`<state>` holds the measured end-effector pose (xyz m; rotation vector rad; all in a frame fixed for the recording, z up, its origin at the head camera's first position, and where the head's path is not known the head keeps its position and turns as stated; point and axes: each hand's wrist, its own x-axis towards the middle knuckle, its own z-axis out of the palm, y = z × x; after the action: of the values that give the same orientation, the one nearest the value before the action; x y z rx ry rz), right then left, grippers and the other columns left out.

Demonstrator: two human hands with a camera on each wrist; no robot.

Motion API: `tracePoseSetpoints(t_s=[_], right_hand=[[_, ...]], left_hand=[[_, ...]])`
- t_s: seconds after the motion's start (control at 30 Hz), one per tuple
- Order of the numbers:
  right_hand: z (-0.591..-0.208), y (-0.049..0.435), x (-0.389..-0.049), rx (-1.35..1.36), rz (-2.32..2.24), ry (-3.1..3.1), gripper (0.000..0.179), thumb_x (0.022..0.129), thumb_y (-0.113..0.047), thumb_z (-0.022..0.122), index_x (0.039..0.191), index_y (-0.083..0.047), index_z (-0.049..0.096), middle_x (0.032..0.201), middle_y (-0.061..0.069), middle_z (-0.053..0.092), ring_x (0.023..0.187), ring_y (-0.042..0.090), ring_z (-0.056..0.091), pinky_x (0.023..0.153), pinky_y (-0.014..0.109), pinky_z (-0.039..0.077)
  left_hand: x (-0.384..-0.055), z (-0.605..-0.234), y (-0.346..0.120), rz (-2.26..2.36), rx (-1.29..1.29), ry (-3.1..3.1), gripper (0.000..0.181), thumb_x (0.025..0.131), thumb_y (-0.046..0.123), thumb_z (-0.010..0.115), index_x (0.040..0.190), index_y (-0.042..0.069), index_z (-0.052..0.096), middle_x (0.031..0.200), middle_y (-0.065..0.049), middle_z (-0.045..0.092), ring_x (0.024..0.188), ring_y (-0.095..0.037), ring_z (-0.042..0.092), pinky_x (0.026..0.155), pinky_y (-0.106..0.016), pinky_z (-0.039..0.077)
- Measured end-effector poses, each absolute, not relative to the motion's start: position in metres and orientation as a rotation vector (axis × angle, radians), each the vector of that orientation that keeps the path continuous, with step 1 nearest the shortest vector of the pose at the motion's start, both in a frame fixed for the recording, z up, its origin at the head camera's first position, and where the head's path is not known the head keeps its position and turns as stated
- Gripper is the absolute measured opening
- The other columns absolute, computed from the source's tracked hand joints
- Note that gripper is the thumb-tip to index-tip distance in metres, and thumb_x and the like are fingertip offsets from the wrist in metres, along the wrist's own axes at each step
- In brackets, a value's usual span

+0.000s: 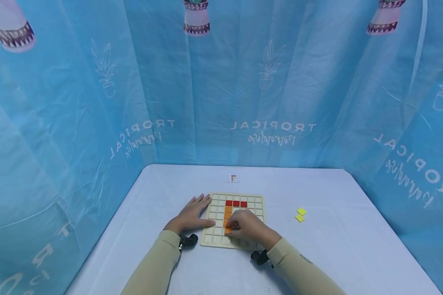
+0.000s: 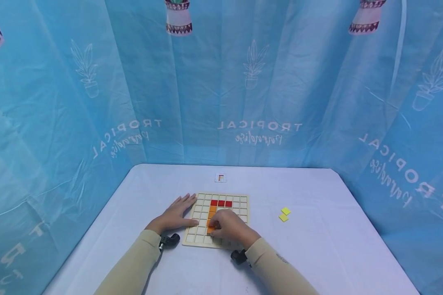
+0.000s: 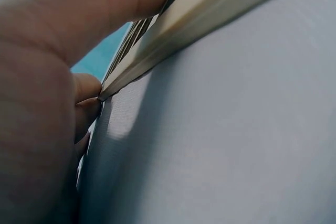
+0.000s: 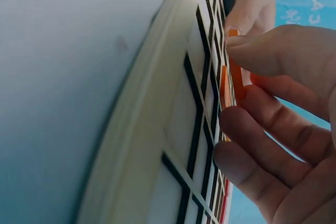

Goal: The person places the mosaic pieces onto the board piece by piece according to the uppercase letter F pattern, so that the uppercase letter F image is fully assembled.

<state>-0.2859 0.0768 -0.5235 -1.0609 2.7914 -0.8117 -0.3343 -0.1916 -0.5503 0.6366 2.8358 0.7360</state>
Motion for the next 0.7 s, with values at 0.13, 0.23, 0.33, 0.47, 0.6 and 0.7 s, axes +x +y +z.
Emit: tracePoseSetpoints(t_s=[0.13, 0.23, 0.33, 0.47, 0.6, 0.7], right_hand=[[-0.5249, 0.0728, -0.2844, -1.024, -0.816, 2.802, 0.016, 0.088, -0.018, 0.09, 0.102, -0.016, 0.084, 0.09, -0.018, 0.068, 0.079, 0.002, 0.059, 0.074, 0.021, 0.055], [-0.5251, 0.0711, -0.2834, -1.01, -0.811, 2.82, 0.016, 0.087, -0.018, 0.091, 0.101, -0.016, 0.085, 0.09, -0.017, 0.069, 0.079, 0.003, 0.059, 0.075, 0.022, 0.055], [-0.5262, 0.0697, -0.2831, -0.998, -0.806, 2.832, 0.016, 0.086, -0.019, 0.091, 0.101, -0.017, 0.085, 0.091, -0.017, 0.07, 0.08, 0.004, 0.058, 0.077, 0.022, 0.055], [-0.5285, 0.0681, -0.2838, -0.982, -0.798, 2.843, 0.017, 0.086, -0.02, 0.092, 0.102, -0.018, 0.085, 0.093, -0.018, 0.07, 0.081, 0.005, 0.058, 0.078, 0.023, 0.055], [-0.5306, 0.0674, -0.2839, -0.961, -0.808, 2.846, 0.018, 0.086, -0.021, 0.091, 0.103, -0.018, 0.085, 0.094, -0.018, 0.07, 0.083, 0.006, 0.058, 0.081, 0.024, 0.055], [-0.5321, 0.0679, -0.2839, -0.954, -0.821, 2.845, 0.018, 0.087, -0.021, 0.091, 0.104, -0.019, 0.085, 0.094, -0.019, 0.07, 0.084, 0.005, 0.059, 0.083, 0.025, 0.056]], left_hand=[[-0.3355, -0.5521, -0.1914, 0.721, 0.632, 2.84, 0.114, 0.082, 0.079, 0.07, 0.167, 0.013, 0.032, 0.173, -0.002, 0.023, 0.16, -0.024, 0.008, 0.127, -0.049, 0.006], [-0.3364, -0.5534, -0.1917, 0.724, 0.636, 2.839, 0.114, 0.082, 0.08, 0.069, 0.167, 0.014, 0.032, 0.173, -0.002, 0.022, 0.16, -0.024, 0.008, 0.127, -0.049, 0.006], [-0.337, -0.555, -0.1925, 0.726, 0.648, 2.841, 0.114, 0.082, 0.079, 0.07, 0.167, 0.013, 0.032, 0.173, -0.003, 0.023, 0.16, -0.025, 0.008, 0.127, -0.05, 0.008], [-0.3371, -0.5557, -0.1935, 0.726, 0.662, 2.847, 0.113, 0.083, 0.078, 0.07, 0.167, 0.011, 0.033, 0.173, -0.005, 0.024, 0.16, -0.026, 0.01, 0.127, -0.051, 0.01], [-0.3369, -0.5546, -0.1929, 0.727, 0.662, 2.849, 0.113, 0.083, 0.078, 0.07, 0.166, 0.011, 0.033, 0.172, -0.005, 0.024, 0.16, -0.026, 0.01, 0.127, -0.05, 0.008], [-0.3363, -0.5529, -0.192, 0.73, 0.659, 2.844, 0.113, 0.083, 0.078, 0.069, 0.166, 0.011, 0.033, 0.172, -0.005, 0.024, 0.16, -0.026, 0.009, 0.127, -0.049, 0.007]])
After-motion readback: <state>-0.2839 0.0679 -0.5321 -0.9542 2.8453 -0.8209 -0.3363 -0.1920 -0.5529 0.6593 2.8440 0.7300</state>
